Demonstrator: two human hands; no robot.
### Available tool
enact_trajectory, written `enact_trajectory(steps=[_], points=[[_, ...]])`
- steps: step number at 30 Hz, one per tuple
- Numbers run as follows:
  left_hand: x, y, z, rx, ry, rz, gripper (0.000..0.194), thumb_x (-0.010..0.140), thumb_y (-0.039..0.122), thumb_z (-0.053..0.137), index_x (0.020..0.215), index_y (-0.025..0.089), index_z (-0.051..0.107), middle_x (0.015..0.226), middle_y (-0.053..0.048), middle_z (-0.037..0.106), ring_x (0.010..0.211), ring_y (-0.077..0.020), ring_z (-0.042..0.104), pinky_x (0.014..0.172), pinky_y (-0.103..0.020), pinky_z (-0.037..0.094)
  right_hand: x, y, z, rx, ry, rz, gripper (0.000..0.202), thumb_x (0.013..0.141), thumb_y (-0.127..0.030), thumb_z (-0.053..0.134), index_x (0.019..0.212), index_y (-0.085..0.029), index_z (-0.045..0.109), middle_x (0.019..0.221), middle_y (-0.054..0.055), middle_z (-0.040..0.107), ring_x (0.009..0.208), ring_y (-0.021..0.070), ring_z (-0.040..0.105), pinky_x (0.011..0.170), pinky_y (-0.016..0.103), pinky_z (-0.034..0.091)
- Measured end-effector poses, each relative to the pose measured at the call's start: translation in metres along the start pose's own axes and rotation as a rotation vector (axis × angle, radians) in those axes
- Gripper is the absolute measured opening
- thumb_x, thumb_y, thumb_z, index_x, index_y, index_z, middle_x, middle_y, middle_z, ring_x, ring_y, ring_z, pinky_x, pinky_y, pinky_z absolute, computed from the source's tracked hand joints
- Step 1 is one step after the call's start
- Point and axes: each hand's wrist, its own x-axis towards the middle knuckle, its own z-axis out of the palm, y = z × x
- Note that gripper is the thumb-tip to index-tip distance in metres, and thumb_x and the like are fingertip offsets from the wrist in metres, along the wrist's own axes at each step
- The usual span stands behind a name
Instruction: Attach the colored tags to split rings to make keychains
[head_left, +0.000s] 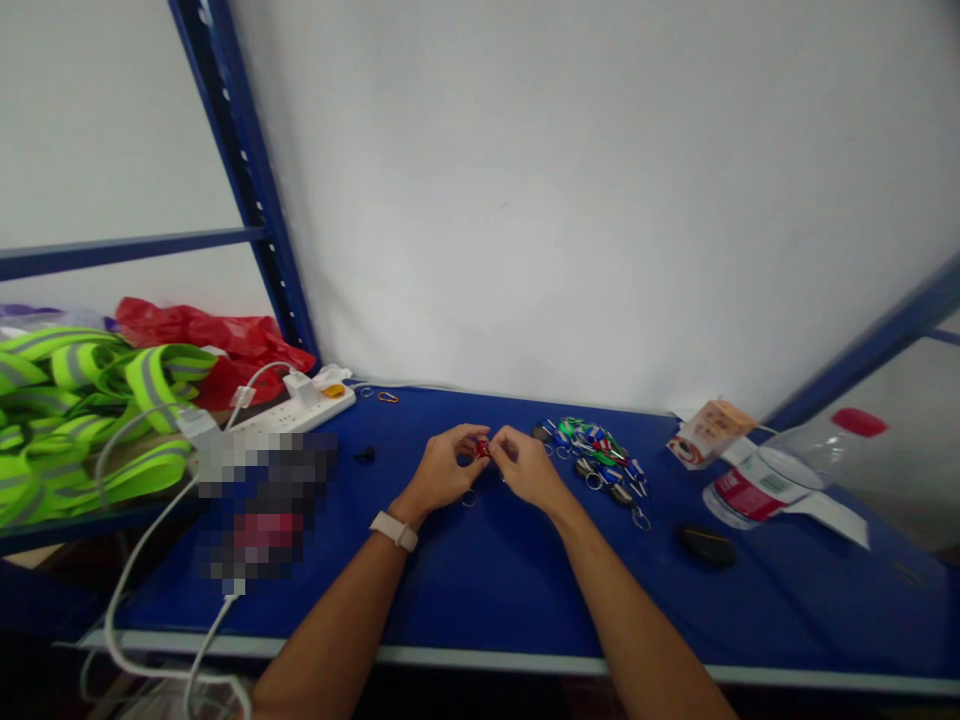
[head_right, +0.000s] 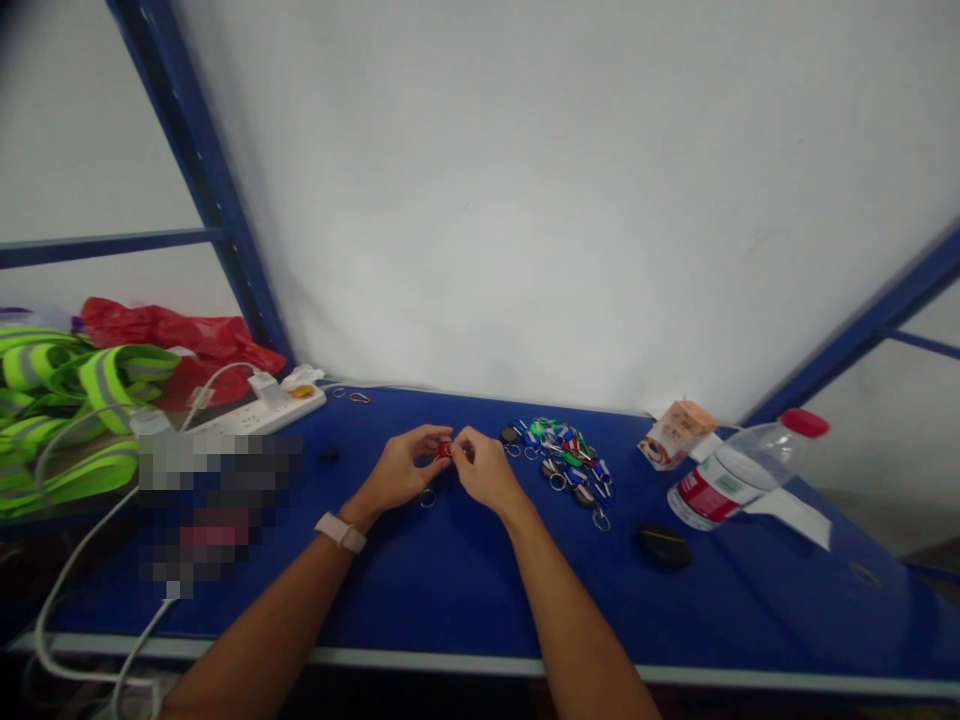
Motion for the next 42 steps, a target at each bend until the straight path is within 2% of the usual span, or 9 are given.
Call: enact_trajectory(steps=[6,12,14,19,23,29,32,38,42], points=[[0.000,0.002,0.001,-0.115,0.011,-0.044,0.043,0.079,0.020,0.068,0.120,0.015,0.060,0.100,-0.009,0.070,0.090,-0.0171,0.067,0.087,-0.034,0.055,0.003,0.007,-0.003,0.195,0.064,0.122,0.020,0.085,-0.035,0.053,0.075,-0.018,0.055,0.057,-0.001,0.059,0.051,0.0127,0.054,0.052,0.023,0.041],[0.004,0.008,0.000,-0.241,0.066,-0.109,0.045,0.075,0.022,0.073,0.117,0.013,0.062,0.100,-0.011,0.070,0.091,-0.0186,0.067,0.086,-0.034,0.054,0.006,0.013,-0.002,0.230,0.176,0.155,0.023,0.085,-0.037,0.051,0.079,-0.017,0.061,0.074,0.005,0.071,0.060,0.0149,0.061,0.057,0.025,0.046],[0.006,0.006,-0.002,-0.258,0.128,-0.149,0.045,0.073,0.023,0.074,0.116,0.013,0.063,0.100,-0.011,0.071,0.090,-0.0183,0.067,0.085,-0.034,0.054,0.006,0.015,-0.003,0.187,0.204,0.172,0.023,0.087,-0.035,0.048,0.081,-0.018,0.061,0.075,0.005,0.071,0.063,0.0154,0.063,0.060,0.026,0.047],[0.011,-0.003,-0.009,-0.271,0.387,-0.310,0.039,0.067,0.023,0.078,0.103,0.013,0.066,0.097,-0.010,0.072,0.082,-0.0174,0.068,0.078,-0.031,0.054,0.004,0.017,-0.009,0.064,0.207,0.183,0.020,0.088,-0.031,0.047,0.080,-0.018,0.061,0.072,0.003,0.070,0.066,0.0158,0.064,0.066,0.027,0.047],[0.011,-0.010,-0.011,-0.234,0.435,-0.381,0.032,0.068,0.025,0.076,0.096,0.013,0.067,0.088,-0.009,0.073,0.077,-0.0177,0.068,0.070,-0.028,0.052,0.001,0.011,-0.010,0.015,0.128,0.111,0.020,0.088,-0.030,0.049,0.079,-0.018,0.062,0.068,0.001,0.067,0.062,0.0141,0.060,0.063,0.026,0.044],[0.011,-0.011,-0.009,-0.206,0.416,-0.359,0.031,0.067,0.023,0.076,0.095,0.014,0.068,0.089,-0.008,0.073,0.076,-0.0173,0.068,0.069,-0.027,0.051,-0.007,-0.006,-0.009,-0.041,-0.164,-0.081,0.008,0.082,-0.021,0.059,0.081,-0.018,0.067,0.069,-0.001,0.063,0.060,0.0105,0.052,0.058,0.022,0.038],[0.011,-0.010,-0.009,-0.198,0.393,-0.339,0.029,0.067,0.022,0.075,0.095,0.014,0.068,0.090,-0.008,0.073,0.077,-0.0170,0.068,0.071,-0.028,0.052,-0.010,-0.012,-0.007,-0.056,-0.282,-0.123,0.008,0.080,-0.022,0.066,0.087,-0.018,0.068,0.074,-0.001,0.064,0.064,0.0103,0.054,0.062,0.022,0.039],[0.013,-0.010,-0.008,-0.231,0.358,-0.332,0.033,0.066,0.019,0.076,0.097,0.014,0.067,0.094,-0.008,0.072,0.079,-0.0174,0.068,0.077,-0.031,0.054,-0.014,-0.013,-0.001,-0.155,-0.388,-0.199,0.017,0.078,-0.026,0.073,0.093,-0.021,0.069,0.085,0.001,0.066,0.083,0.0151,0.058,0.080,0.028,0.040],[0.013,-0.013,-0.006,-0.207,0.331,-0.343,0.037,0.068,0.020,0.075,0.104,0.014,0.067,0.102,-0.011,0.071,0.083,-0.0192,0.069,0.082,-0.035,0.054,-0.014,-0.011,0.001,-0.139,-0.409,-0.181,0.015,0.077,-0.023,0.073,0.090,-0.019,0.067,0.086,0.001,0.065,0.083,0.0150,0.058,0.080,0.027,0.040]])
